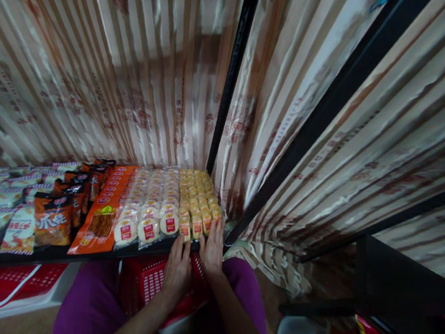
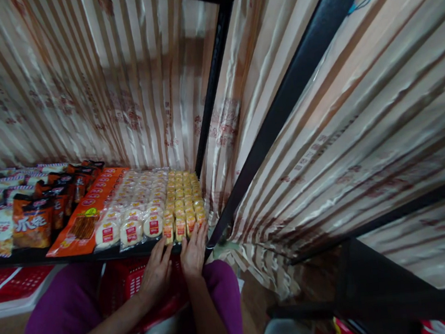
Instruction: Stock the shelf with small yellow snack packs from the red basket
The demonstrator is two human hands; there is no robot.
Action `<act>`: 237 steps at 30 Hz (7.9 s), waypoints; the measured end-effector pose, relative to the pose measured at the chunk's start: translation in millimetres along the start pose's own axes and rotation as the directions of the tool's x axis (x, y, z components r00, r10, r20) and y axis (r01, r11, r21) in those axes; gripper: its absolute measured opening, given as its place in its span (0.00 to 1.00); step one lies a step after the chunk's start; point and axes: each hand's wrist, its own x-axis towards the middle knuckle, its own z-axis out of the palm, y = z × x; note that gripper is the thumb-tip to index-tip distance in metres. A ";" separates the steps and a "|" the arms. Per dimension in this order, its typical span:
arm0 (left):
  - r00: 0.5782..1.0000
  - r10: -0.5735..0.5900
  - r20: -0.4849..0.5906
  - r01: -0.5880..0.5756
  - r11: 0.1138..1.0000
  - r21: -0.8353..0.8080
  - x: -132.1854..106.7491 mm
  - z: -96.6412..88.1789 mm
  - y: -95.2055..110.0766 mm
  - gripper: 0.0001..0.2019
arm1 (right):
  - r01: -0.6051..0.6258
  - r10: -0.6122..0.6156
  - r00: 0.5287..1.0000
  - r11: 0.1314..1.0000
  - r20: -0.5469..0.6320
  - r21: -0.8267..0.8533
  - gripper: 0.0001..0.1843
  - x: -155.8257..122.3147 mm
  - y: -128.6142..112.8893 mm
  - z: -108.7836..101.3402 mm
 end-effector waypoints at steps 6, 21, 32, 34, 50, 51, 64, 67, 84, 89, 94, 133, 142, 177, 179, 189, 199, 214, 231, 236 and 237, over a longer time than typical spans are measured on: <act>1.000 0.022 -0.018 -0.022 1.000 -0.002 2.4 3.0 -1.2 0.23 | 0.023 -0.024 0.999 1.000 -0.023 -0.007 0.31 -1.0 4.2 6.1; 0.994 0.040 -0.103 -0.042 0.999 -0.019 6.3 16.2 -2.8 0.21 | 0.116 -0.112 0.989 0.993 -0.099 0.032 0.30 4.1 5.5 7.5; 0.997 0.025 -0.073 -0.030 0.997 -0.071 3.7 10.9 -1.4 0.22 | 0.167 -0.161 0.983 0.983 -0.089 0.075 0.19 -14.7 2.1 -8.2; 0.997 0.028 -0.071 -0.033 0.997 -0.063 3.8 10.7 -2.2 0.21 | 0.182 -0.177 0.983 0.977 -0.049 0.108 0.18 -15.4 1.1 -9.3; 0.995 0.024 -0.096 -0.030 0.997 -0.067 9.7 20.2 -1.5 0.23 | 0.240 -0.239 0.971 0.952 -0.030 0.191 0.19 -6.3 -4.0 -6.9; 0.995 0.022 -0.100 -0.029 0.997 -0.070 9.6 20.6 -1.3 0.23 | 0.242 -0.241 0.970 0.951 -0.031 0.193 0.19 -5.6 -3.3 -6.1; 0.993 -0.018 -0.115 0.009 0.997 -0.081 13.2 21.4 1.4 0.22 | 0.240 -0.242 0.970 0.958 -0.007 0.154 0.20 -1.8 -2.6 -4.0; 0.993 -0.027 -0.112 0.018 0.996 -0.085 13.6 20.8 1.9 0.22 | 0.240 -0.242 0.970 0.961 -0.005 0.137 0.20 -1.9 -3.1 -4.0; 0.994 -0.029 -0.107 0.014 0.991 -0.133 14.6 24.3 -3.6 0.24 | 0.253 -0.255 0.967 0.955 -0.011 0.156 0.22 0.2 -6.1 -1.5; 0.993 -0.031 -0.110 0.015 0.990 -0.144 13.7 25.4 -6.9 0.24 | 0.253 -0.255 0.967 0.951 -0.012 0.175 0.22 -3.6 -5.4 -1.2; 0.994 -0.017 -0.105 0.003 0.991 -0.131 19.0 14.4 -9.1 0.23 | 0.234 -0.232 0.972 0.952 -0.030 0.197 0.22 -6.2 -3.5 0.7; 0.971 -0.152 -0.186 0.112 0.971 -0.211 49.8 11.8 -22.6 0.20 | 0.237 -0.226 0.971 0.949 -0.076 0.206 0.22 -8.8 1.4 11.0; 0.975 -0.102 -0.195 0.055 0.972 -0.230 57.0 9.4 -23.9 0.18 | 0.246 -0.231 0.968 0.950 -0.097 0.190 0.22 -9.0 4.7 16.1; 0.942 0.318 -0.103 -0.321 0.947 -0.010 68.2 15.5 -23.5 0.15 | 0.158 -0.144 0.978 0.984 -0.148 0.087 0.21 -26.5 6.2 -5.2; 0.942 0.320 -0.102 -0.322 0.947 -0.006 67.8 16.1 -23.9 0.15 | 0.149 -0.141 0.982 0.987 -0.123 0.060 0.21 -27.2 6.8 -4.7; 0.944 0.323 -0.076 -0.324 0.946 -0.009 66.4 17.1 -24.1 0.14 | 0.172 -0.167 0.983 0.983 -0.079 0.060 0.24 -20.1 7.4 1.8; 0.923 0.380 -0.055 -0.379 0.925 0.029 66.3 13.3 -23.5 0.14 | 0.188 -0.180 0.980 0.977 -0.088 0.096 0.25 -16.9 9.3 2.7; 0.880 0.474 0.017 -0.474 0.876 0.086 76.5 18.9 -9.2 0.19 | 0.202 -0.181 0.970 0.972 -0.161 0.121 0.27 -18.2 15.6 2.3; 0.892 0.451 -0.031 -0.448 0.891 0.069 75.2 23.8 -10.2 0.17 | 0.048 -0.022 0.984 0.989 -0.174 0.142 0.29 -3.0 4.9 11.6; 0.898 0.439 -0.042 -0.437 0.898 0.044 75.5 20.9 -8.6 0.17 | 0.059 -0.037 0.985 0.990 -0.171 0.131 0.29 -2.2 8.4 15.1; 0.898 0.438 -0.040 -0.436 0.899 0.042 75.6 20.7 -8.5 0.17 | 0.061 -0.039 0.984 0.990 -0.173 0.129 0.29 -2.1 8.6 15.5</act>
